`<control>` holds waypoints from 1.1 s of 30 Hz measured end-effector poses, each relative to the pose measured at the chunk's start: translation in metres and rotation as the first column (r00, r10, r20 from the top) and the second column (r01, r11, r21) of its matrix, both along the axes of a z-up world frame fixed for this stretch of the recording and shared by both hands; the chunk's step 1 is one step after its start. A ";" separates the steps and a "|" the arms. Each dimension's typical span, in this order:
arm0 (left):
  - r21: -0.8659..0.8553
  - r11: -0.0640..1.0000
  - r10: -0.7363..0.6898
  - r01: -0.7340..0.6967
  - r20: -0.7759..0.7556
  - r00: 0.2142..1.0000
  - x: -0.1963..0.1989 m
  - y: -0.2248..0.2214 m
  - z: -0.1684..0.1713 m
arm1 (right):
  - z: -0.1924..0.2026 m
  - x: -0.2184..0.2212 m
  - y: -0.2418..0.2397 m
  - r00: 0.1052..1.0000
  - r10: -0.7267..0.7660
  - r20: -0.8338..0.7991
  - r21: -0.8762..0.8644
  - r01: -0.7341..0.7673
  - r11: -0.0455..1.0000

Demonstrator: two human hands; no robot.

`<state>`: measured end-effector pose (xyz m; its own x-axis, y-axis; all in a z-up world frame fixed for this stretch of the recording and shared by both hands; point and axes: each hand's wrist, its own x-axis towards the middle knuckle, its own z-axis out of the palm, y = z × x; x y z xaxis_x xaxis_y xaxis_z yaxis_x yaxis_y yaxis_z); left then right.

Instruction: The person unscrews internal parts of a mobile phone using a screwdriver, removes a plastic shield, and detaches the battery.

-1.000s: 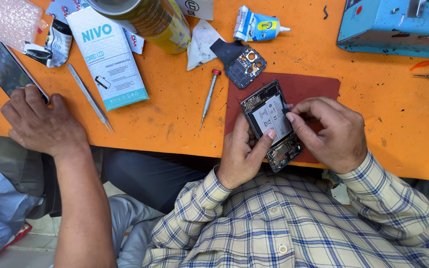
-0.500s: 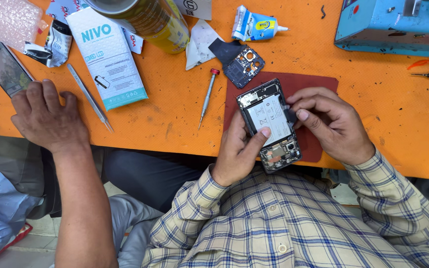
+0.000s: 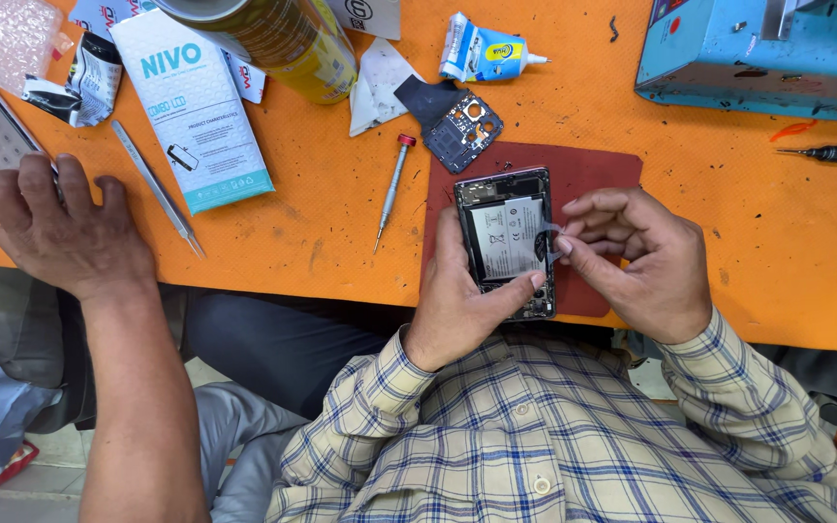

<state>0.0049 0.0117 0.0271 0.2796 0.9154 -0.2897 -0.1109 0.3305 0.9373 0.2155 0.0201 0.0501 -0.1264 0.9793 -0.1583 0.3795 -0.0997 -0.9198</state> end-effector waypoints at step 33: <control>0.451 0.888 0.181 0.087 -0.518 0.836 0.016 0.001 0.053 | -0.016 -0.025 -0.011 0.902 -0.083 -0.423 -0.191 0.001 0.982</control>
